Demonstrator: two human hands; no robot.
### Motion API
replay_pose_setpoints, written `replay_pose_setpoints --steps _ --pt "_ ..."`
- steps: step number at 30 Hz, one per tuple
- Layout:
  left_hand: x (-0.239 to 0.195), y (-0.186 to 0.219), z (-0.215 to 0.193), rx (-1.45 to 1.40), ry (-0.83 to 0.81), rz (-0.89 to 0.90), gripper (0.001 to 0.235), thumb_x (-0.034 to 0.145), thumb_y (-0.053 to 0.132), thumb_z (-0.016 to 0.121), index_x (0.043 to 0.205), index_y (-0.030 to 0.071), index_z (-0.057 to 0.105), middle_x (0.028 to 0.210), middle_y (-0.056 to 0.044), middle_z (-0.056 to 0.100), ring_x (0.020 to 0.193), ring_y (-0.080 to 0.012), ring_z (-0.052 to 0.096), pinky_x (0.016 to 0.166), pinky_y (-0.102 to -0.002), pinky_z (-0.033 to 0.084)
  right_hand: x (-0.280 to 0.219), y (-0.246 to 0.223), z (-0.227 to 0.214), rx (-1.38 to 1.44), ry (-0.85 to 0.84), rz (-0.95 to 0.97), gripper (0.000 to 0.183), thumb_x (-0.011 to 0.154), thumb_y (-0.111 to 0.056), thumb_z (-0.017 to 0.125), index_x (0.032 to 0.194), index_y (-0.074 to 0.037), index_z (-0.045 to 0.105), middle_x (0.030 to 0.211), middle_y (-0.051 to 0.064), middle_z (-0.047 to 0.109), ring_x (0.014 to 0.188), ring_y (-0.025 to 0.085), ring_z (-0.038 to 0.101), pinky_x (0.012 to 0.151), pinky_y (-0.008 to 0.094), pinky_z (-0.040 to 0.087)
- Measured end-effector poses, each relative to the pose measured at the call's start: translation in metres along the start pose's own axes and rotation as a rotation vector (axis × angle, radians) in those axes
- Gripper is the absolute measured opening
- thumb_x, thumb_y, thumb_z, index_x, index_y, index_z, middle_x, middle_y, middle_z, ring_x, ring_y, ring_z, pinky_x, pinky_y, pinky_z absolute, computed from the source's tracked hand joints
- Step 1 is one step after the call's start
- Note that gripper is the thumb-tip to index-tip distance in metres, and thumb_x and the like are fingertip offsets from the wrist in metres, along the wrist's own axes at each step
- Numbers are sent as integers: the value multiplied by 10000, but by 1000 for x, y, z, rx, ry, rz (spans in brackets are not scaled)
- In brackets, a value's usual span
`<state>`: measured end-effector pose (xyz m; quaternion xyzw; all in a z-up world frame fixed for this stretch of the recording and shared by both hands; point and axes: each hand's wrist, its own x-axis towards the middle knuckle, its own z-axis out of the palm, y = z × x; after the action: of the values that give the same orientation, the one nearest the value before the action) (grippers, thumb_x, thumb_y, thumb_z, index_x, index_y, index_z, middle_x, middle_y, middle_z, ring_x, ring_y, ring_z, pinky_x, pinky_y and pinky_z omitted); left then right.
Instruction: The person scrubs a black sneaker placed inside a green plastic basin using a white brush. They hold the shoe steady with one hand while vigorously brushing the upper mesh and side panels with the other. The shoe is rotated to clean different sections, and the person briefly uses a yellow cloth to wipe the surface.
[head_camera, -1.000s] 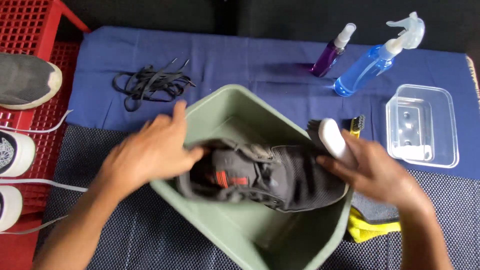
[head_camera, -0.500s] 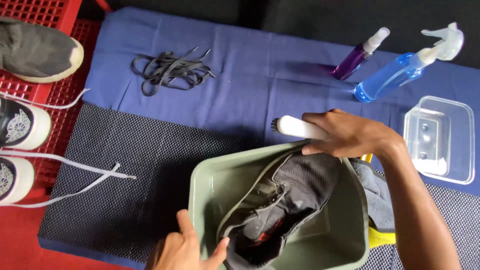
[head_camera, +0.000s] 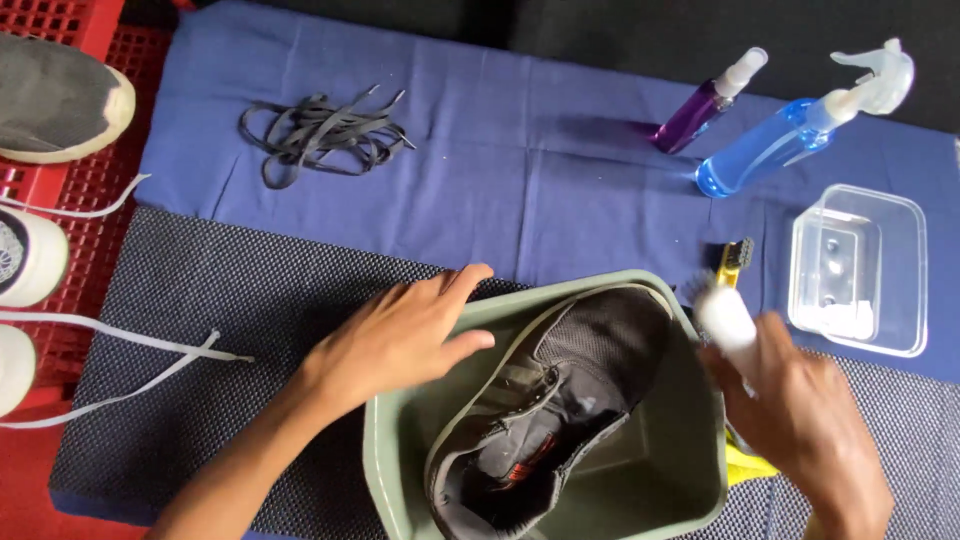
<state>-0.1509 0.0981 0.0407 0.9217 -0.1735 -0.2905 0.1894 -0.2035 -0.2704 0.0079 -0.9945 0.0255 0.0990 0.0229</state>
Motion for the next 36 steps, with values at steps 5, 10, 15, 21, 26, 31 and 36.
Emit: replay_pose_setpoints --steps 5,10,15,21,26,31,36 --pt "12 1 13 65 -5 -4 265 1081 308 483 1260 114 503 867 -257 683 789 -514 671 640 -611 502 -11 5 25 105 -126 59 388 874 -476 677 1016 -153 516 783 152 759 759 499 681 666 568 481" --pt "-18 9 33 74 3 -80 387 1082 312 424 1429 148 375 832 -279 642 696 -536 660 613 -659 505 40 -24 -9 184 -86 21 411 915 -403 648 1202 -140 515 953 221 729 920 598 581 726 610 446" --pt "-42 4 65 137 296 -152 585 1039 239 458 1563 47 280 611 -169 657 484 -438 678 449 -599 555 76 -71 -39 119 -172 -170 338 973 -409 608 1015 -104 468 748 242 686 747 523 596 667 559 422" --pt "-82 44 76 28 786 277 686 807 347 671 1425 74 551 1423 -126 635 1369 -350 554 1000 -452 543 68 -57 -25 57 -193 -77 383 970 -493 597 1040 -131 495 825 228 728 782 521 652 679 556 473" --pt "-58 74 127 512 870 145 700 842 356 507 1496 106 489 1526 -196 498 1383 -404 521 958 -362 517 52 -37 -14 -2 -148 -137 337 969 -436 594 1059 -134 474 734 208 715 711 507 647 640 545 486" --pt "-33 102 134 535 1061 83 422 1035 4 304 1265 -3 659 1347 -235 642 1218 -348 680 953 -340 587 46 -19 -8 1 -103 -222 414 906 -463 663 1111 -142 499 769 177 745 747 469 674 600 523 492" --pt "-24 98 131 731 966 240 373 919 -91 395 1154 -127 683 1174 -361 665 1067 -449 719 902 -338 646 40 -5 -14 -326 17 -52 463 1010 -637 471 1142 -196 419 810 0 723 539 207 692 483 371 569"
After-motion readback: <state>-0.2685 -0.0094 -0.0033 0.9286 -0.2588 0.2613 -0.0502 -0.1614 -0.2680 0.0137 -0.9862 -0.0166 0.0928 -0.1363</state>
